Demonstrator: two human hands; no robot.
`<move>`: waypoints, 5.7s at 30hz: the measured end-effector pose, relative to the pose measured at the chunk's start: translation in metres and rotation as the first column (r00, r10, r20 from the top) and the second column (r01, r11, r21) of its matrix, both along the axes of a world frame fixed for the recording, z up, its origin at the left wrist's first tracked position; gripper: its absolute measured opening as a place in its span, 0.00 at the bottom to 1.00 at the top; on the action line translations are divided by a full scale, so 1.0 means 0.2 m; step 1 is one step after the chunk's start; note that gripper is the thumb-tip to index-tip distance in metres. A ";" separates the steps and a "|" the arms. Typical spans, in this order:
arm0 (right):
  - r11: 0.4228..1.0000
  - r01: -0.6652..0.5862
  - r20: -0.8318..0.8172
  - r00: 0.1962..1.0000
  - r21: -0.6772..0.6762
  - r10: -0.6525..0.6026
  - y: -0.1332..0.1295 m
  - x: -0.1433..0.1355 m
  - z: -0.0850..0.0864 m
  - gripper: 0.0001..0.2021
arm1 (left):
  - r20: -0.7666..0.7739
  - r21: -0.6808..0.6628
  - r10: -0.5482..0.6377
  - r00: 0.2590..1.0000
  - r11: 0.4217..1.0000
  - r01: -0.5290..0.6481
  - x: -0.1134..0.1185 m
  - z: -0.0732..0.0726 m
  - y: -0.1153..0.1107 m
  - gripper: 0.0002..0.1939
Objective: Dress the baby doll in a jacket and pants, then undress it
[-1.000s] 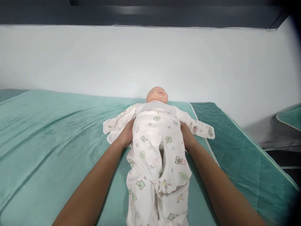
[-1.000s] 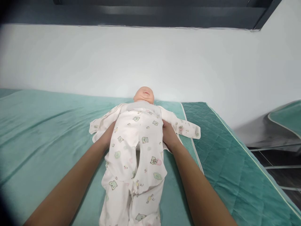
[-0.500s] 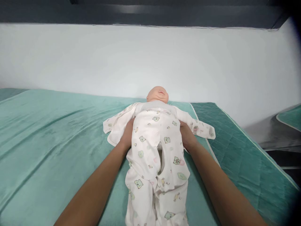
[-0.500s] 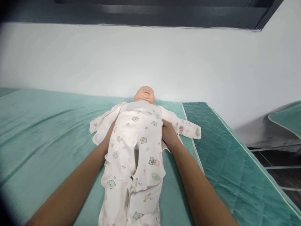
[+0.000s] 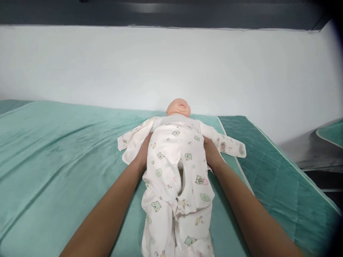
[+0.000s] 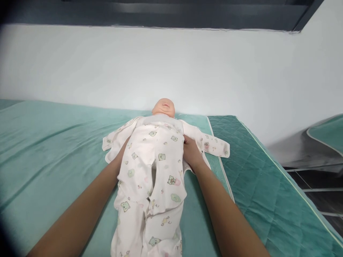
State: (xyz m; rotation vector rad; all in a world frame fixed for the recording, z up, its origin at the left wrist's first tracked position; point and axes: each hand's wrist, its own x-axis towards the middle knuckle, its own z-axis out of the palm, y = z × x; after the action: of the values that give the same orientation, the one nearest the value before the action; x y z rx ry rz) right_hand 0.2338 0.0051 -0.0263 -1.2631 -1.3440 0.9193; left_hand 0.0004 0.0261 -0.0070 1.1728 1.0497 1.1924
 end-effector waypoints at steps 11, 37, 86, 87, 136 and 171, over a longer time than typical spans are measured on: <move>0.995 0.102 0.136 0.986 -0.010 -0.099 0.00 0.01 0.00 0.17 | -0.087 -0.033 -0.065 0.994 0.997 0.063 -0.03 0.00 0.00 0.14; 0.902 0.118 0.234 0.944 0.415 -0.232 0.13 0.07 0.03 0.05 | -0.489 0.479 0.114 0.865 0.864 0.157 0.01 0.11 0.27 0.09; 0.983 0.148 0.220 0.961 0.112 -0.170 0.40 0.07 0.05 0.10 | -0.547 0.397 0.048 0.836 0.894 0.209 0.14 0.03 0.53 0.07; 0.982 0.126 0.205 0.967 0.139 -0.153 0.38 0.07 0.04 0.10 | -0.554 0.417 0.042 0.832 0.878 0.233 0.13 0.03 0.52 0.10; 0.939 -0.110 0.669 0.728 0.325 -0.147 -1.31 -0.36 0.04 0.20 | -0.907 0.420 0.393 0.150 0.847 0.324 -0.11 -0.14 -0.13 0.18; 0.954 -0.106 0.803 0.571 0.279 -0.172 -1.24 -0.46 0.07 0.09 | -0.897 0.432 0.392 0.204 0.875 0.218 -0.11 -0.14 -0.11 0.14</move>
State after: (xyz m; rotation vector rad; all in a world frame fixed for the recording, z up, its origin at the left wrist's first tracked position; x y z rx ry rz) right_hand 0.1425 -0.2437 -0.0115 -1.5295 -2.0790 -0.0072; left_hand -0.0218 0.0047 -0.0352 2.5162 1.8485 0.6385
